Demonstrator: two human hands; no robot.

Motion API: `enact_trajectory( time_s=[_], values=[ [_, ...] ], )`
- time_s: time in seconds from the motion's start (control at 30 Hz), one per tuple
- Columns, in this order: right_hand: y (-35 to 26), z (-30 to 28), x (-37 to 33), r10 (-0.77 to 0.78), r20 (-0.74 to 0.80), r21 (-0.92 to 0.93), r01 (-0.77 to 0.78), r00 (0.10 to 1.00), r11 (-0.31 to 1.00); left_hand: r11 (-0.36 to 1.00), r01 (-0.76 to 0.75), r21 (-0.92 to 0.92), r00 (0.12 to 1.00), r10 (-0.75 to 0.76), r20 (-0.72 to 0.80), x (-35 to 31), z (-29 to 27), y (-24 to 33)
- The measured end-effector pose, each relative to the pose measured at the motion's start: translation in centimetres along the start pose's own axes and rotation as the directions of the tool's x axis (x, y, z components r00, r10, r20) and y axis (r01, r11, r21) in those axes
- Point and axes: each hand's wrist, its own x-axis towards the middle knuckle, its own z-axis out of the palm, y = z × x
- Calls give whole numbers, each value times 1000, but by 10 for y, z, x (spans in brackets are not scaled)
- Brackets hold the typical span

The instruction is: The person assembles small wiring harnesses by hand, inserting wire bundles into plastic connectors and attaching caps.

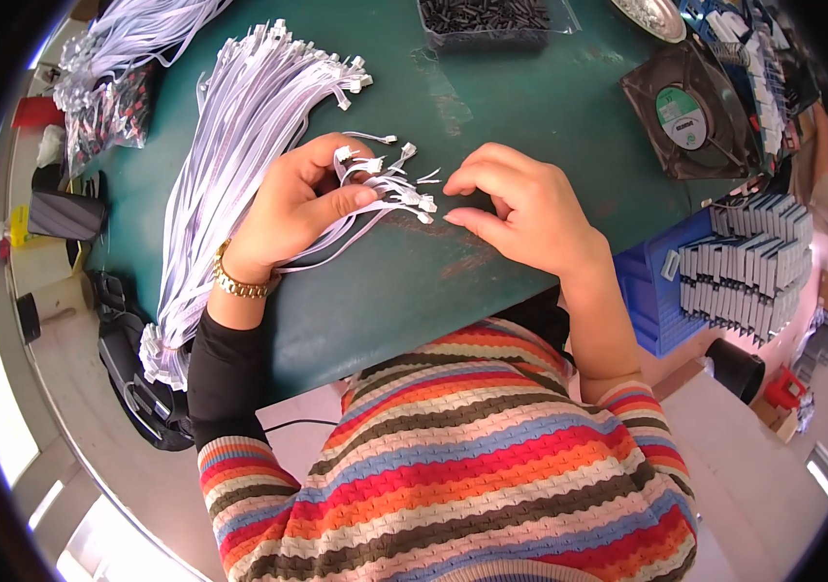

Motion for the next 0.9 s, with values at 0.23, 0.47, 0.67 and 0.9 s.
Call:
enact_trajectory(
  time_s=[0.23, 0.47, 0.67, 0.9],
  values=[
    [-1, -2, 0, 38, -16, 67, -36, 999, 997, 996, -65, -57, 998, 65, -4, 2, -2, -4],
    [1, -22, 29, 32, -183, 120, -10, 983, 993, 975, -36, -218, 997, 50, 61, 1, -6, 0],
    [43, -54, 113, 4, -393, -28, -17, 920, 999, 968, -67, -241, 995, 82, 54, 5, -5, -1],
    [51, -61, 157, 224, -36, -439, -217, 974, 872, 969, -82, -234, 995, 94, 38, 3, -5, -1]
  ],
)
